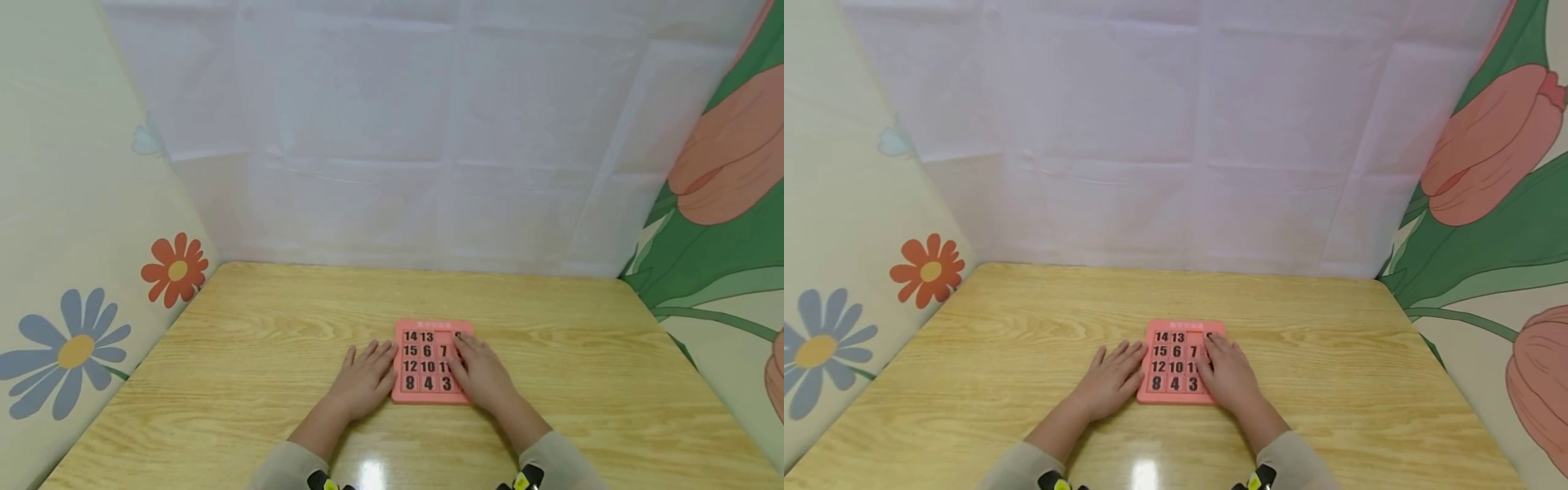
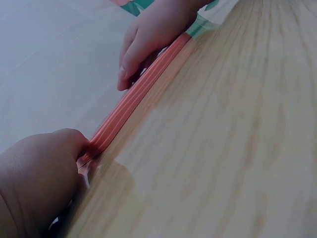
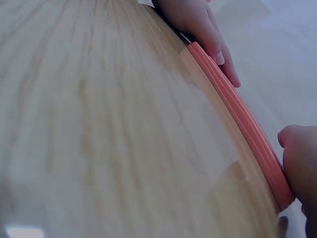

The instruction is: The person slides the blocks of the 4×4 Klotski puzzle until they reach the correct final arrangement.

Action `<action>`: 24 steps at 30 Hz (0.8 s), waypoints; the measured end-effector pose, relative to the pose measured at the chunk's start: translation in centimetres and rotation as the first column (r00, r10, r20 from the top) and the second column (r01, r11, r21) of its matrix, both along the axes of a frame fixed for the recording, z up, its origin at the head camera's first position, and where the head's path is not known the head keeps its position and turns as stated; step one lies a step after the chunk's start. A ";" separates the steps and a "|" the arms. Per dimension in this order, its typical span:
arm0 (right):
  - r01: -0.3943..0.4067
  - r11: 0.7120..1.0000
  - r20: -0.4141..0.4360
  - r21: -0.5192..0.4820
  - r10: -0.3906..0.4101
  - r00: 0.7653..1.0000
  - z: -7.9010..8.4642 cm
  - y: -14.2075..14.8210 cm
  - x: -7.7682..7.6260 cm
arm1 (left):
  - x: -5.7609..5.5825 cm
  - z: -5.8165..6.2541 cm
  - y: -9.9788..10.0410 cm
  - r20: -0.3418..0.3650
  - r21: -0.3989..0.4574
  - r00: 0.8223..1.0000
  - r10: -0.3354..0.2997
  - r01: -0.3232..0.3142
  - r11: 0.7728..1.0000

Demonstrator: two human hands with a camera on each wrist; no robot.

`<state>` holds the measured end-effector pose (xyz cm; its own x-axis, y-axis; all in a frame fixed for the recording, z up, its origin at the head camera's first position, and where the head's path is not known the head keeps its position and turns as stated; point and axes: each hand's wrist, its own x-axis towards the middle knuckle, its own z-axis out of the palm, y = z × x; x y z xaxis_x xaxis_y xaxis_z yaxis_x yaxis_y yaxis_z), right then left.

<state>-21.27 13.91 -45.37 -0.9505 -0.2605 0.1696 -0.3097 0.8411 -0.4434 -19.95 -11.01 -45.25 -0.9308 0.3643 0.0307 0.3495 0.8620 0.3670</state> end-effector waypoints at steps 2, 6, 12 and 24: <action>0.001 1.000 0.013 0.004 -0.002 1.000 0.0 0.0 0.0 | 0.1 0.0 0.0 0.002 -0.002 1.000 -0.001 0.001 1.000; 0.001 1.000 0.018 0.003 -0.001 1.000 0.1 -0.3 0.1 | 0.2 0.2 0.0 0.004 -0.004 1.000 -0.006 0.006 1.000; -0.016 1.000 0.028 0.007 0.016 0.999 0.2 -0.9 0.0 | 0.5 0.5 0.1 0.009 0.003 1.000 -0.006 0.006 1.000; -0.039 0.999 0.034 0.023 0.038 0.999 0.4 -2.0 0.0 | 0.6 0.8 0.1 0.009 0.020 1.000 -0.003 0.003 1.000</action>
<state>-21.30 11.92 -44.94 -0.9447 -0.3006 0.1309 -0.3272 0.8393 -0.4341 -19.36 -10.93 -44.42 -0.9300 0.3665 0.0293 0.3486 0.8534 0.3875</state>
